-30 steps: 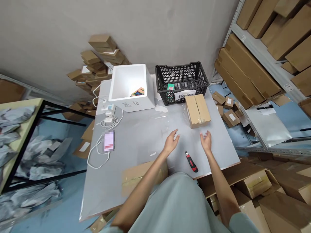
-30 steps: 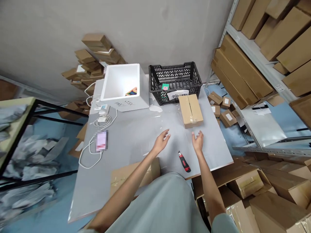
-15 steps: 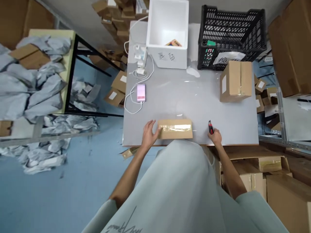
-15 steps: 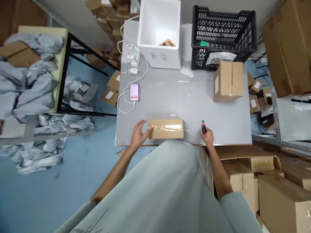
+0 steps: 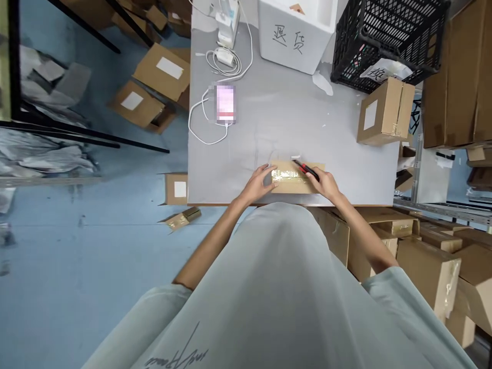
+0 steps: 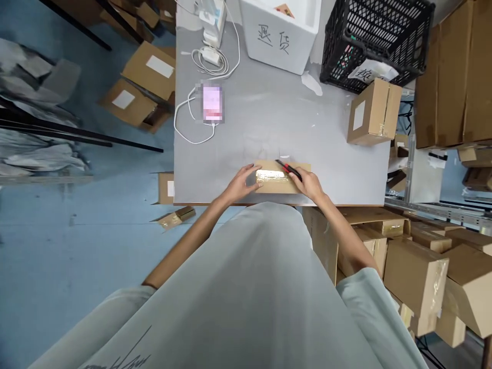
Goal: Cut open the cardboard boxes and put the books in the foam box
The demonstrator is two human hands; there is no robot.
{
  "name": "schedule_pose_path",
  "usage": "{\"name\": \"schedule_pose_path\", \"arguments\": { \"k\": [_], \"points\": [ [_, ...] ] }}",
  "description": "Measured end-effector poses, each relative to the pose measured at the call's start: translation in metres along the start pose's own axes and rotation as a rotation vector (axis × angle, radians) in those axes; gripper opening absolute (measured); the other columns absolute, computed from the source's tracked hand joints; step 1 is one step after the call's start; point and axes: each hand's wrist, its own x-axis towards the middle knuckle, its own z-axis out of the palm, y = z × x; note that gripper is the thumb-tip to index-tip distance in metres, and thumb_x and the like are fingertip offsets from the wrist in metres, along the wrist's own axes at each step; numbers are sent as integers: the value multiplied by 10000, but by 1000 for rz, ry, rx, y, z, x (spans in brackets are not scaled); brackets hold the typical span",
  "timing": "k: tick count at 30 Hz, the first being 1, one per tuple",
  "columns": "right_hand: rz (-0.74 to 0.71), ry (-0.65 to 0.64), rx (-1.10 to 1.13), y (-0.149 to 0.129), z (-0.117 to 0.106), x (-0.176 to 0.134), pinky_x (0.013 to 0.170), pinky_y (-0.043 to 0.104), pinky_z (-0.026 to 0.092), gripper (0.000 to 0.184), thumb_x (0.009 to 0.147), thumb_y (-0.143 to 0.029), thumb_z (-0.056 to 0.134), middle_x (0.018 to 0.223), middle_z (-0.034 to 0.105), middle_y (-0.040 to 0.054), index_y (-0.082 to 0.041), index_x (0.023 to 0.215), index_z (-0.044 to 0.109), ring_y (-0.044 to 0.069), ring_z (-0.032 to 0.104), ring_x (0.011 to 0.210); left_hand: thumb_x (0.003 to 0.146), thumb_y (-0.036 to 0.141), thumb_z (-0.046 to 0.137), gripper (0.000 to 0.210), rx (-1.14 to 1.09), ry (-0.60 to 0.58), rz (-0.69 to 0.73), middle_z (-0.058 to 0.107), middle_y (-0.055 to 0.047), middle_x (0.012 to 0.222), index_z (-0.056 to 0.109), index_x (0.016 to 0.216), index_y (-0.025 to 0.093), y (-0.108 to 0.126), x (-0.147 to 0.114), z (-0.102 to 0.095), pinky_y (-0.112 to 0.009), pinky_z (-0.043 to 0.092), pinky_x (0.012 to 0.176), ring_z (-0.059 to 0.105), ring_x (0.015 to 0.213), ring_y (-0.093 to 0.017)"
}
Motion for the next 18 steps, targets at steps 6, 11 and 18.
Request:
{"name": "schedule_pose_path", "arguments": {
  "k": [6, 11, 18],
  "points": [
    [-146, -334, -446, -60, 1, 13, 779, 303, 451, 460, 1209, -484, 393, 1304, 813, 138, -198, 1442, 667, 284, 779, 1056, 943, 498, 775, 761, -199, -60, 62, 534, -116, 1684, 551, 1638, 283, -13, 0, 4, -477, 409, 1327, 485, 1581, -312],
    [-148, -387, -593, -80, -5, 16, 767, 320, 441, 486, 1221, -482, 347, 1311, 805, 150, -183, 1447, 655, 296, 783, 1069, 937, 498, 778, 759, -248, -56, 79, 515, -112, 1696, 556, 1636, 304, -20, -1, 10, -493, 405, 1331, 442, 1617, -320],
    [-177, -445, -690, -92, -12, 17, 802, 342, 455, 491, 1223, -471, 328, 1275, 808, 184, -158, 1402, 661, 321, 786, 1114, 966, 516, 754, 772, -256, -42, 110, 473, -126, 1724, 522, 1672, 306, -25, -4, 17, -503, 409, 1330, 404, 1648, -334]
  ]
}}
